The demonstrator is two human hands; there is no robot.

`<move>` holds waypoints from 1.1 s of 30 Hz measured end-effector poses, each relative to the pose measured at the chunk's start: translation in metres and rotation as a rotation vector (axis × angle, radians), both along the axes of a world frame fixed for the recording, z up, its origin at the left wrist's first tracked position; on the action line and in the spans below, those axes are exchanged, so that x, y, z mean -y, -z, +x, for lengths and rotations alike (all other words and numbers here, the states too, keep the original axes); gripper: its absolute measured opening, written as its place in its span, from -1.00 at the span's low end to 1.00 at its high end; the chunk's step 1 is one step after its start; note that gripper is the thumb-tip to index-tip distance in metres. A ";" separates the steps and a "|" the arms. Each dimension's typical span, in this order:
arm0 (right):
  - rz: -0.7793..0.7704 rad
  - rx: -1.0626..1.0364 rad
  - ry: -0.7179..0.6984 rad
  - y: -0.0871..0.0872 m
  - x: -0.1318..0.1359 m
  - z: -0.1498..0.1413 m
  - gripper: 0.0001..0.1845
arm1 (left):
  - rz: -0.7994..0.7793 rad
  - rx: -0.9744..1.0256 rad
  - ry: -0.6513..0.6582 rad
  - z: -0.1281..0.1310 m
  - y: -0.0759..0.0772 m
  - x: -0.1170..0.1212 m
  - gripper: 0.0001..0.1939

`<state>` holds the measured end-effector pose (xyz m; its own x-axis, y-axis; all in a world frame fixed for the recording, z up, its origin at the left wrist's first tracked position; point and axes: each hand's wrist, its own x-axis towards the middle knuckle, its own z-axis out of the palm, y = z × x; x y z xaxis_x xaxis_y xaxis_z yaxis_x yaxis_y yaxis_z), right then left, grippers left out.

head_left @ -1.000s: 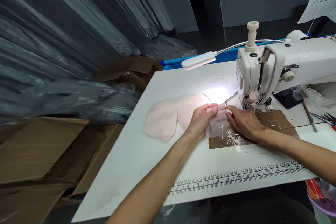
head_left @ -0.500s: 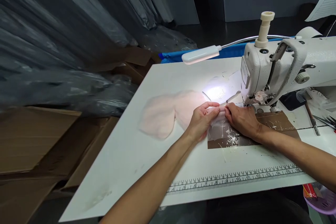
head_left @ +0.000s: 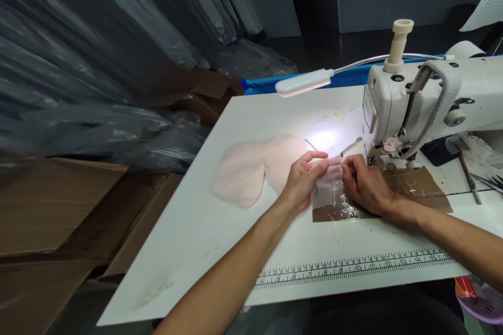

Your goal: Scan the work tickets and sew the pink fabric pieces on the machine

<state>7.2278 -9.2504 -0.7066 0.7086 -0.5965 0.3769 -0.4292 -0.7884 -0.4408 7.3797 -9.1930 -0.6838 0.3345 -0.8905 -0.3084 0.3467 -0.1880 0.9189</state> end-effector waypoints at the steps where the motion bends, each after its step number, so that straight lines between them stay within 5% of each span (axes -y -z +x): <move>1: -0.042 -0.020 -0.148 -0.002 -0.006 -0.003 -0.57 | -0.005 -0.004 0.010 0.000 0.000 0.000 -0.44; 4: -0.249 0.018 -0.665 -0.005 -0.019 -0.010 -0.48 | -0.013 -0.013 0.021 0.000 0.001 0.000 -0.44; 5: -0.298 0.055 -0.741 -0.005 -0.020 -0.011 -0.48 | -0.013 -0.016 0.016 -0.001 0.001 0.000 -0.43; 7: -0.298 0.122 -0.625 -0.005 -0.017 -0.010 -0.53 | -0.005 -0.013 0.005 -0.002 0.002 0.001 -0.42; 11: -0.126 0.165 -0.091 -0.002 0.004 -0.006 -0.68 | 0.003 0.034 -0.019 -0.004 0.002 0.001 -0.42; 13: -0.127 0.162 0.008 0.000 0.011 -0.005 -0.69 | -0.002 0.054 -0.014 -0.005 0.002 0.001 -0.41; 27: -0.047 -0.310 0.096 -0.004 0.009 0.007 -0.61 | 0.008 0.138 0.011 -0.005 0.008 0.001 -0.44; 33: 0.027 -0.168 0.121 -0.001 0.009 0.004 -0.61 | 0.031 0.109 -0.025 -0.004 0.007 0.002 -0.44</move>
